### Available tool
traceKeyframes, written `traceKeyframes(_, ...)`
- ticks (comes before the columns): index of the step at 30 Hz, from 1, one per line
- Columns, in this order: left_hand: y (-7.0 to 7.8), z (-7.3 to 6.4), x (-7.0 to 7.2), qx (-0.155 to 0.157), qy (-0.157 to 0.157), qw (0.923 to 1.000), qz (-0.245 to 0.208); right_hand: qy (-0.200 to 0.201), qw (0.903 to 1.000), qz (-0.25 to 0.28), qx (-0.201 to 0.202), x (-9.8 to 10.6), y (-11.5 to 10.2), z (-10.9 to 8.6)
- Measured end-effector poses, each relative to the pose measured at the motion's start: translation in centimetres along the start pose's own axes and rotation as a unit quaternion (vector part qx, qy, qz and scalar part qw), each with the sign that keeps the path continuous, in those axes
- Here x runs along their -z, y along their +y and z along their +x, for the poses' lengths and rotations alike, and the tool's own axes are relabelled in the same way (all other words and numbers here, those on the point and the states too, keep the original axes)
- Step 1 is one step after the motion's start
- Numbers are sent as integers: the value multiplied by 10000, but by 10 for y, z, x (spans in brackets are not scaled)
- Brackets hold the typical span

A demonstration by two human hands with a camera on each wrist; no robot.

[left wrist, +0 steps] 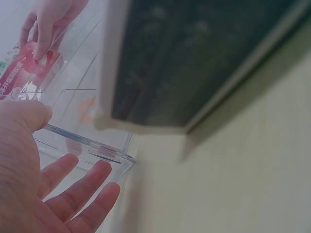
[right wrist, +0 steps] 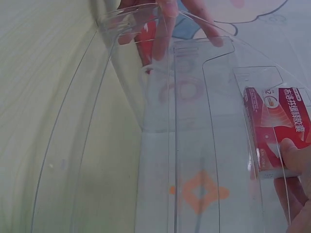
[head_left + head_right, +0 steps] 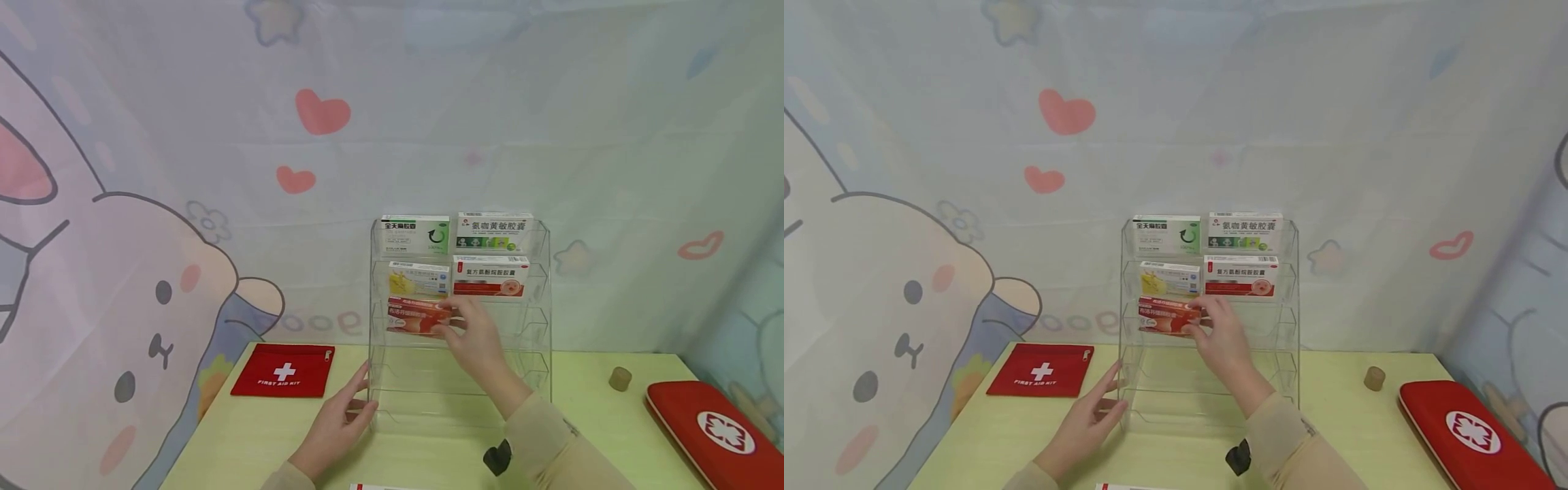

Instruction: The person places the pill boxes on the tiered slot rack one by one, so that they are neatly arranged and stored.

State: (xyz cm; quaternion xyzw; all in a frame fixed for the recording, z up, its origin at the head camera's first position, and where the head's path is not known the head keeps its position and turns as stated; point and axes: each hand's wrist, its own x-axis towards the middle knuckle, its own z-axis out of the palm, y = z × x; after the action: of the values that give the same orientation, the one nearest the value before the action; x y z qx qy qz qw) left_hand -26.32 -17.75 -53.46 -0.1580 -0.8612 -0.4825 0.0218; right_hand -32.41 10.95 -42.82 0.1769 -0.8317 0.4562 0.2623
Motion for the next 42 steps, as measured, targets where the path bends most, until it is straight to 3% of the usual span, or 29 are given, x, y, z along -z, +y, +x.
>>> traceKeyframes(17,0,0,0,-55,29,10000,-50,-417,9991,-73,-57,-2,-1,1)
traceKeyframes(31,-4,0,0,-31,-57,10000,-68,-234,9992,-248,223,-3,0,-5)
traceKeyframes(38,-1,0,0,14,-42,9999,-97,-155,9998,-122,-13,-3,-2,-12)
traceKeyframes(42,-1,1,0,49,-18,10000,-52,102,9998,121,-146,-1,-3,-21)
